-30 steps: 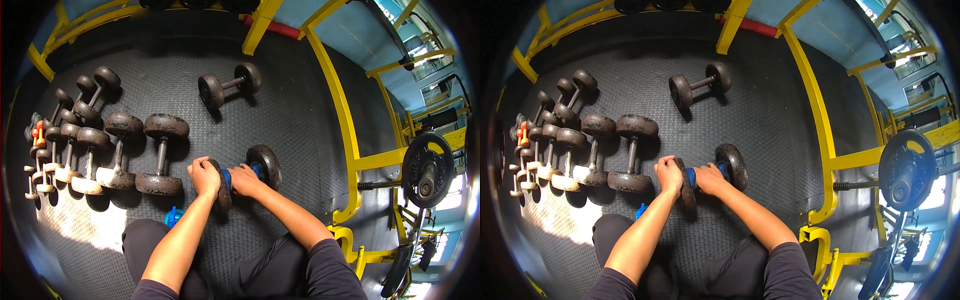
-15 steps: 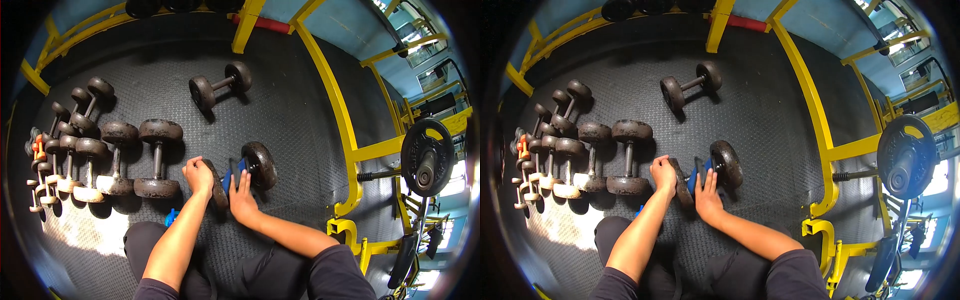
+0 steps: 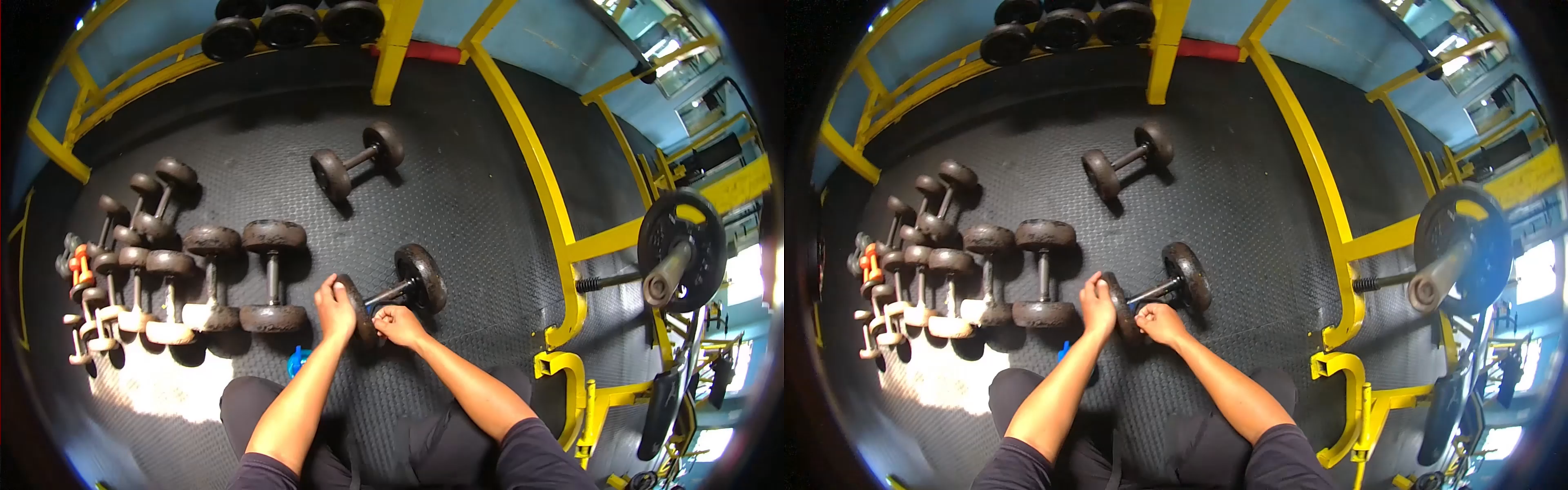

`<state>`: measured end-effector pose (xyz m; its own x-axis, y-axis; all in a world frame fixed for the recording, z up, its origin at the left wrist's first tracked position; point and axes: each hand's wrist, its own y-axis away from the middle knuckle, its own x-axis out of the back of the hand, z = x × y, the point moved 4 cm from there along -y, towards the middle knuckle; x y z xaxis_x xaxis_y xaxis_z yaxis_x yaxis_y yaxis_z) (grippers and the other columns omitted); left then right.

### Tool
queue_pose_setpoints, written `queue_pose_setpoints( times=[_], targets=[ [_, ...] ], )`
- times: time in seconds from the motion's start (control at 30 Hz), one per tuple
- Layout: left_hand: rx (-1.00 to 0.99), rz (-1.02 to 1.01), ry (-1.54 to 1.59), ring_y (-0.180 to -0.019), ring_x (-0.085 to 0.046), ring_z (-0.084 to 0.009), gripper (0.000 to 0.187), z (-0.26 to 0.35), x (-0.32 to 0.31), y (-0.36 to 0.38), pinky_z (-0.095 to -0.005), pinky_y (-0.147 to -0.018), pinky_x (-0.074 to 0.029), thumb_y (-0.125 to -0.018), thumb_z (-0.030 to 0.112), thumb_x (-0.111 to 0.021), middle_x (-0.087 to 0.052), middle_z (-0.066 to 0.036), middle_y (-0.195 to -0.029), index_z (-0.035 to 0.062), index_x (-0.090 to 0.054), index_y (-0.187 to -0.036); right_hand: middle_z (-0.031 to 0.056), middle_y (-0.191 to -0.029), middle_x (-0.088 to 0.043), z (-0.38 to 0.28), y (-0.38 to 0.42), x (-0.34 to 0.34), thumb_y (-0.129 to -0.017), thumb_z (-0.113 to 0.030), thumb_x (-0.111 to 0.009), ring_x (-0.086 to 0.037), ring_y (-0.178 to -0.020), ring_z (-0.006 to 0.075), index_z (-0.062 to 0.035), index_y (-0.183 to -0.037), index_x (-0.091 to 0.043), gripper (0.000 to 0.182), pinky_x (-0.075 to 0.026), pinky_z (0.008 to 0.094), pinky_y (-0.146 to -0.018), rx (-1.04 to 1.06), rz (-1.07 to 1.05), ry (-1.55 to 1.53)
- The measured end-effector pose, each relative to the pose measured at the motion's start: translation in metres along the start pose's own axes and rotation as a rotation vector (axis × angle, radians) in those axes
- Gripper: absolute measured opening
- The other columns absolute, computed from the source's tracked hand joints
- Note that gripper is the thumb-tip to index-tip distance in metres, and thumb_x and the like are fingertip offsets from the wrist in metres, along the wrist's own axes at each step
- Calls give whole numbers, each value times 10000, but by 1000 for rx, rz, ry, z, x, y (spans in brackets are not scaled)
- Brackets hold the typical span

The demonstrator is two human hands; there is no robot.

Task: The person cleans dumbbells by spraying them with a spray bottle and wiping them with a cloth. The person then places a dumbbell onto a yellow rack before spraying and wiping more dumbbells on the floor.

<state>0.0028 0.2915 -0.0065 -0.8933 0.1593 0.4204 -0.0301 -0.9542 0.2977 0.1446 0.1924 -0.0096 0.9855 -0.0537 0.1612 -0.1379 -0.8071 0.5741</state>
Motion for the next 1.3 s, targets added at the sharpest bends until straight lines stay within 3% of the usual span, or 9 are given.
queue_pose_setpoints(
  times=[0.1, 0.17, 0.23, 0.3, 0.57, 0.83, 1.0, 1.17, 1.3],
  targets=[
    [125, -190, 15, -1294, -444, -435, 563, 28, 21, 47, -454, -1103, -352, -955, 275, -567, -478, -288, -1353, 39, -401, -1439, -7, -728, -619, -13, 25, 0, -896, -138, -665, -580, -639, 78, -49, -841, -634, 109, -470, 250, -583, -6, 46, 17],
    [3, -296, -84, -1255, -491, -408, 521, 48, 50, 74, -444, -1079, -381, -938, 272, -602, -504, -276, -1334, 6, -475, -1368, -18, -711, -598, -21, 56, -14, -899, -139, -650, -567, -629, 74, -67, -810, -615, 119, -474, 253, -584, -73, -21, -107],
    [2, -383, -18, -1174, -570, -350, 477, 68, 88, 102, -421, -1021, -439, -932, 253, -623, -574, -245, -1269, 10, -516, -1328, -16, -708, -605, -21, 91, -28, -877, -171, -669, -559, -624, 92, -61, -820, -616, 134, -467, 273, -584, -53, -25, 108],
    [195, -444, 75, -1070, -629, -284, 450, 76, 125, 132, -388, -950, -488, -932, 240, -637, -626, -213, -1208, 21, -536, -1312, -3, -687, -594, -45, 140, -42, -859, -220, -695, -551, -632, 97, -66, -819, -628, 173, -469, 292, -609, -160, 21, 240],
    [527, -346, 49, -950, -638, -165, 401, 141, 245, 204, -313, -873, -507, -950, 197, -609, -648, -122, -1188, 34, -547, -1310, 39, -719, -613, -155, 203, -22, -847, -275, -721, -596, -684, 171, -55, -858, -657, 230, -493, 327, -694, -304, -12, 369],
    [608, -264, 112, -922, -606, -111, 383, 193, 201, 196, -263, -869, -491, -973, 174, -591, -644, -58, -1129, 35, -528, -1324, 147, -998, -696, -178, 79, 43, -843, -219, -659, -665, -974, 347, -74, -927, -640, 169, -528, 429, -856, -348, -12, 759],
    [800, -147, 355, -1082, -543, -130, 369, 211, 160, 203, -267, -979, -428, -1003, 133, -550, -589, -99, -1243, 29, -490, -1351, 150, -1071, -638, -131, 9, 46, -873, -199, -623, -615, -1037, 357, -94, -1027, -610, 188, -500, 457, -915, -122, -137, 921],
    [898, -84, 482, -1049, -550, -108, 344, 188, 110, 197, -255, -954, -438, -1014, 109, -537, -590, -95, -1220, 19, -477, -1341, 128, -1109, -602, -102, -47, 20, -845, -182, -666, -567, -1108, 340, -65, -1080, -572, 279, -473, 460, -948, 150, -252, 1108],
    [920, -67, 646, -1027, -554, -104, 335, 154, 89, 205, -263, -928, -448, -1019, 122, -533, -590, -89, -1193, 22, -477, -1334, 121, -1145, -586, -78, -92, 5, -751, -270, -771, -550, -1139, 331, -120, -1106, -565, 437, -464, 449, -968, 81, -559, 1230]
  ],
)
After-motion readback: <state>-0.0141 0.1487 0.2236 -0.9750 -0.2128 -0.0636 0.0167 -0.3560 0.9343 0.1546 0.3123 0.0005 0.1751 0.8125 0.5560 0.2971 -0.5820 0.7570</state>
